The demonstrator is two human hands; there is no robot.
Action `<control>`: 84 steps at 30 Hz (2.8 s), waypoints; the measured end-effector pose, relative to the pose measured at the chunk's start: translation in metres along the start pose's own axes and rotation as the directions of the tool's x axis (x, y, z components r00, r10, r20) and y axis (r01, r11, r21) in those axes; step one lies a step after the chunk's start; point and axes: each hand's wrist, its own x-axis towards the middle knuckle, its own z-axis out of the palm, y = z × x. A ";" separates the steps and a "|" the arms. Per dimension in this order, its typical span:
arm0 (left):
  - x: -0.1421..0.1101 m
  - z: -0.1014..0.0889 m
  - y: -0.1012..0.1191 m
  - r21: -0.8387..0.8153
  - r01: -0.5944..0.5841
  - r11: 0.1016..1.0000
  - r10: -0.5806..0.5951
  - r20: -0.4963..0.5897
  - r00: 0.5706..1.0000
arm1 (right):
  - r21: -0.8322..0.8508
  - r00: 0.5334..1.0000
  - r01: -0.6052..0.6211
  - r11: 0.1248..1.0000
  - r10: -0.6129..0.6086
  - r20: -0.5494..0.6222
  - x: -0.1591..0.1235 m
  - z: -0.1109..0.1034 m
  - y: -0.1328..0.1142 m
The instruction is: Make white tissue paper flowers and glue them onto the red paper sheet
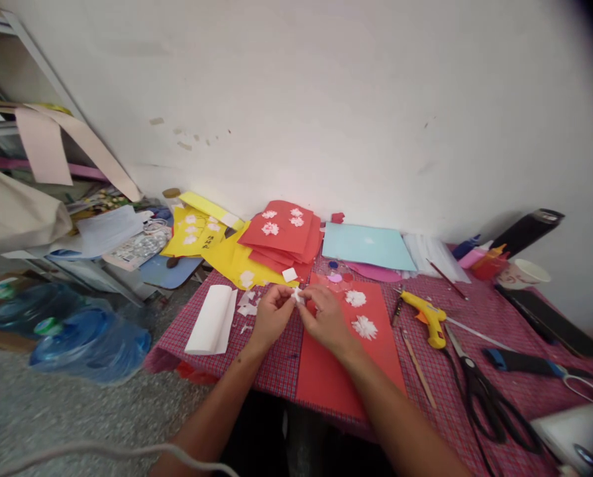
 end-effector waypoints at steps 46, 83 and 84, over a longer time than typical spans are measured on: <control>-0.002 -0.004 -0.005 0.147 -0.048 0.988 0.044 0.027 0.999 | 0.178 0.961 -0.273 0.945 0.262 0.088 0.006 -0.003 0.003; -0.001 -0.005 -0.003 0.224 -0.075 0.972 0.072 0.023 0.997 | 0.295 0.924 -0.374 0.880 0.325 0.203 0.004 0.000 0.009; -0.002 -0.005 -0.002 0.227 -0.081 0.971 0.076 0.029 0.997 | 0.275 0.924 -0.373 0.886 0.326 0.200 0.003 0.001 0.009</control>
